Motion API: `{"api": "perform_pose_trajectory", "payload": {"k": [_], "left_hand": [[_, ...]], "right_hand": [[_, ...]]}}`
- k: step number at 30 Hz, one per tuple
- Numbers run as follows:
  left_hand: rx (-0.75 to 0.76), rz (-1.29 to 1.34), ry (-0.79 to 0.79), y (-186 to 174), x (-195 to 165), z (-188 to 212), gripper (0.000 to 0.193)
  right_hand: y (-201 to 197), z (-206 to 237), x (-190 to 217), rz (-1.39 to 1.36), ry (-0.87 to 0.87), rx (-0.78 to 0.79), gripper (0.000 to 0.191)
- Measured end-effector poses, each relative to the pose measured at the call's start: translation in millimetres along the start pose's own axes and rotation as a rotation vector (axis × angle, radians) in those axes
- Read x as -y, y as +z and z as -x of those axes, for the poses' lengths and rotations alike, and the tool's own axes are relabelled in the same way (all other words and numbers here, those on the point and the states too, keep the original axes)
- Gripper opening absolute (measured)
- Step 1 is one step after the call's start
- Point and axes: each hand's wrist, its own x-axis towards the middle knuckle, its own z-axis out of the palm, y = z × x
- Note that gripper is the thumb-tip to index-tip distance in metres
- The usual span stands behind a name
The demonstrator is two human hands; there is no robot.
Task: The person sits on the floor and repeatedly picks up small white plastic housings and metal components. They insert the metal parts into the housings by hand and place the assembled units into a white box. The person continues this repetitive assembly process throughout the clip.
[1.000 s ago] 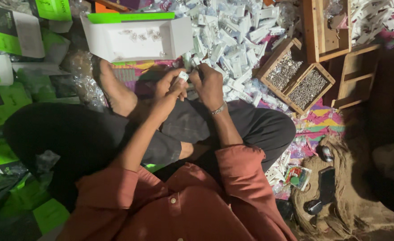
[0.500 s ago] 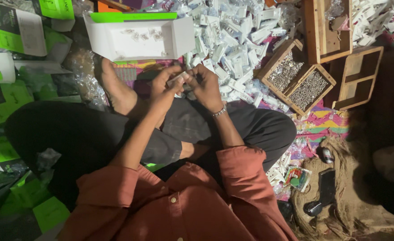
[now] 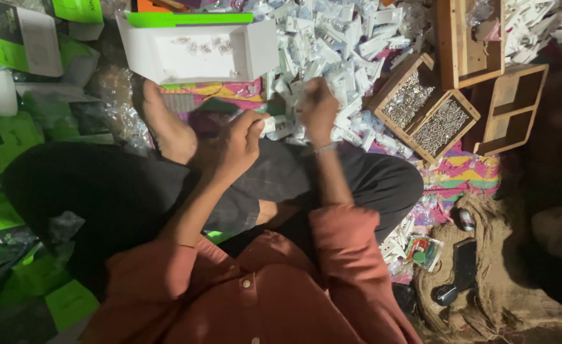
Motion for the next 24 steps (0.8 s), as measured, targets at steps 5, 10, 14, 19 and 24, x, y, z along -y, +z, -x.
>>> {"api": "perform_pose_trajectory", "payload": {"k": [5, 10, 14, 19, 24], "left_hand": [[-0.017, 0.331, -0.095, -4.8, 9.3, -3.1, 0.031], [-0.115, 0.465, -0.179, -1.9, 32.2, -8.7, 0.021], [-0.032, 0.307, -0.150, -0.5, 41.3, -10.3, 0.011], [0.078, 0.291, -0.112, -5.3, 23.6, -12.6, 0.014], [0.100, 0.091, 0.052, -11.6, -8.0, -18.8, 0.027]], "right_hand": [[-2.4, -0.1, 4.2, 0.004, -0.146, 0.123, 0.020], [2.0, 19.5, 33.8, -0.169, -0.283, 0.397, 0.023], [2.5, 21.6, 46.8, -0.329, -0.075, 0.498, 0.021], [11.3, 25.7, 34.6, -0.370, 0.129, 0.458, 0.025], [16.5, 20.6, 19.9, -0.685, 0.546, 0.428, 0.028]]}}
